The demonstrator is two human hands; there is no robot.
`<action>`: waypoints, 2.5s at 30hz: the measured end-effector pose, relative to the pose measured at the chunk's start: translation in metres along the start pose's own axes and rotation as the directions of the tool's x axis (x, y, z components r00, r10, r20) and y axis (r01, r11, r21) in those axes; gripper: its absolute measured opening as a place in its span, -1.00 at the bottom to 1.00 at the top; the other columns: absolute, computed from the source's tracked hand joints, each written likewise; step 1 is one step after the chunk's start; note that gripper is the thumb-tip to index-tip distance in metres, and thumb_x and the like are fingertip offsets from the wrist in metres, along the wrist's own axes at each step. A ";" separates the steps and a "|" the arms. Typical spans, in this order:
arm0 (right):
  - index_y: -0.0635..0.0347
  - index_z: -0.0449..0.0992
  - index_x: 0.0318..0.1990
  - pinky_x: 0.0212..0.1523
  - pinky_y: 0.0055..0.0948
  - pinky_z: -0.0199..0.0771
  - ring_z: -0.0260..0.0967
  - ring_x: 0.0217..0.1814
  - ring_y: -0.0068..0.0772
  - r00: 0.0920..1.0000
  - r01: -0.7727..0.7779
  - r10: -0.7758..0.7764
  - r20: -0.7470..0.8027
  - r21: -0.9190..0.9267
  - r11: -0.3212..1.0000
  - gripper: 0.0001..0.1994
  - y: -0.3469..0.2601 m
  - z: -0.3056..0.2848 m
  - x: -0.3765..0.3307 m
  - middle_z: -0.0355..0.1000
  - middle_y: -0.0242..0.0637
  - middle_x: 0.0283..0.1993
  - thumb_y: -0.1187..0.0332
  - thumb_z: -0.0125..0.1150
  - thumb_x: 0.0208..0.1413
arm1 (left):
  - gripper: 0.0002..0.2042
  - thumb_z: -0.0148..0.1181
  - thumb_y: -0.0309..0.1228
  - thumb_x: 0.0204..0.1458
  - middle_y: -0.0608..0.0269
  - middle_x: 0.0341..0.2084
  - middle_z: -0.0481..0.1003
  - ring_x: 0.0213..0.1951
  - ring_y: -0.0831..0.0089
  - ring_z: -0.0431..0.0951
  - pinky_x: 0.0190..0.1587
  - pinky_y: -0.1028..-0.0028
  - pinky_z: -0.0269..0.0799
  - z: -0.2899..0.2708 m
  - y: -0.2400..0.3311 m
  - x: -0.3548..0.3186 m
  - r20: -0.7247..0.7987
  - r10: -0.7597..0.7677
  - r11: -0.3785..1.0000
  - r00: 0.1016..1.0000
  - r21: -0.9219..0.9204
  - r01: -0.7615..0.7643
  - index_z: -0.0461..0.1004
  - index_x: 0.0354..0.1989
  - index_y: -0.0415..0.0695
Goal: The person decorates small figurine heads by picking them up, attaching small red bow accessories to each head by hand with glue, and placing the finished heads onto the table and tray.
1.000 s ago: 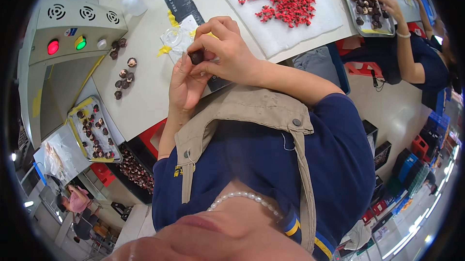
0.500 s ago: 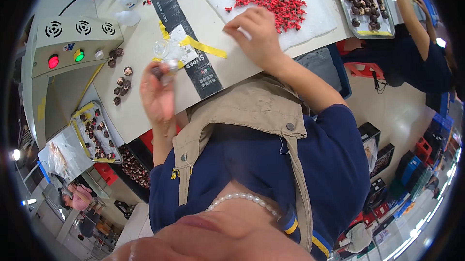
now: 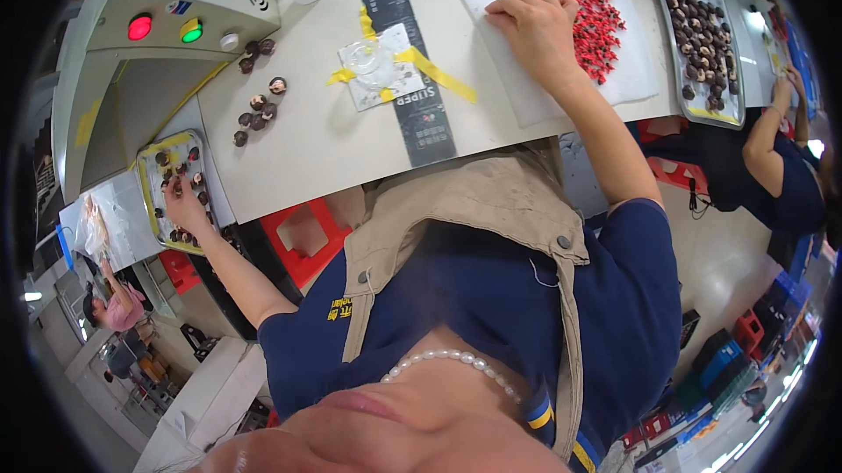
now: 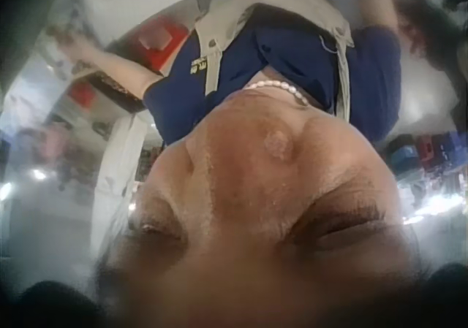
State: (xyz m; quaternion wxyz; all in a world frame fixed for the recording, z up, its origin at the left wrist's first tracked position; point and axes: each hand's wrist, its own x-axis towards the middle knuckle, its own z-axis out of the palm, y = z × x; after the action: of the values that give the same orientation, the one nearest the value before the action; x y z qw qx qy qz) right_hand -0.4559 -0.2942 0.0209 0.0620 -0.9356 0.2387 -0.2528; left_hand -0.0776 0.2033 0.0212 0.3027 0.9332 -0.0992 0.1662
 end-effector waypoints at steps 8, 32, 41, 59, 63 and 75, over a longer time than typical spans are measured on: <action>-0.04 0.56 -0.38 -0.02 -0.24 0.01 0.32 -0.12 -0.43 0.999 -0.008 0.002 -0.032 -0.169 0.986 -0.93 0.000 0.010 0.006 0.48 -0.52 -0.38 0.27 0.21 -0.02 | -0.70 0.25 -0.29 -0.10 0.11 -0.26 0.53 -0.18 0.18 0.53 -0.10 0.34 0.38 0.073 0.125 -0.001 0.202 0.359 0.933 0.911 -0.114 -0.343 0.52 -0.17 -0.12; 0.19 0.55 -0.37 -0.15 -0.44 0.30 0.33 -0.25 -0.41 0.982 -0.153 0.036 0.184 0.674 0.723 -0.88 -0.094 -0.008 0.024 0.45 -0.35 -0.39 0.36 0.28 -0.02 | -0.75 0.18 -0.52 0.03 0.26 -0.20 0.48 -0.29 0.64 0.43 -0.41 0.66 0.38 0.071 0.237 -0.190 0.766 0.346 0.337 0.542 -0.640 0.690 0.41 -0.09 -0.20; 0.10 0.43 -0.47 -0.19 -0.34 0.10 0.25 -0.27 -0.33 0.994 0.098 -0.107 0.001 0.397 0.913 -0.88 -0.121 0.009 0.035 0.35 -0.45 -0.44 0.34 0.24 -0.03 | -0.70 0.11 -0.47 0.11 0.18 -0.10 0.48 -0.19 0.62 0.48 -0.31 0.69 0.45 0.073 0.239 -0.201 0.800 0.402 0.210 0.445 -0.553 0.806 0.37 0.03 -0.21; 0.11 0.41 -0.44 -0.18 -0.35 0.10 0.23 -0.23 -0.32 0.963 0.250 -0.192 -0.191 0.353 0.902 -0.91 -0.127 0.003 0.038 0.32 -0.41 -0.40 0.45 0.22 -0.08 | -0.66 0.08 -0.53 0.11 0.13 -0.08 0.45 -0.25 0.69 0.46 -0.24 0.71 0.49 0.077 0.254 -0.201 0.814 0.380 0.000 0.439 -0.475 0.880 0.32 0.09 -0.19; 0.13 0.41 -0.45 -0.20 -0.36 0.13 0.23 -0.27 -0.31 0.982 0.183 -0.147 -0.116 0.427 0.885 -0.91 -0.121 -0.001 0.035 0.33 -0.40 -0.43 0.44 0.24 -0.06 | -0.66 0.07 -0.54 0.11 0.12 -0.07 0.45 -0.24 0.67 0.47 -0.23 0.70 0.49 0.079 0.265 -0.201 0.805 0.379 -0.031 0.456 -0.481 0.876 0.31 0.09 -0.20; 0.24 0.38 -0.39 -0.21 -0.42 0.25 0.23 -0.26 -0.38 0.980 -0.141 -0.024 0.198 0.776 0.615 -0.88 -0.110 -0.018 0.001 0.33 -0.33 -0.41 0.43 0.18 0.06 | -0.64 0.12 -0.57 0.07 0.25 -0.12 0.45 -0.15 0.61 0.47 -0.23 0.64 0.50 0.083 0.283 -0.212 0.796 0.372 0.012 0.477 -0.518 0.855 0.33 0.08 -0.23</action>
State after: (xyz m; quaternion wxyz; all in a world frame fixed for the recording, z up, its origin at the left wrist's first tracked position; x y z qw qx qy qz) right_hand -0.4187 -0.1980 0.0624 0.4955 -0.8251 0.1274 -0.2397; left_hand -0.3336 -0.0544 0.0300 0.7777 0.4028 -0.0960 -0.4729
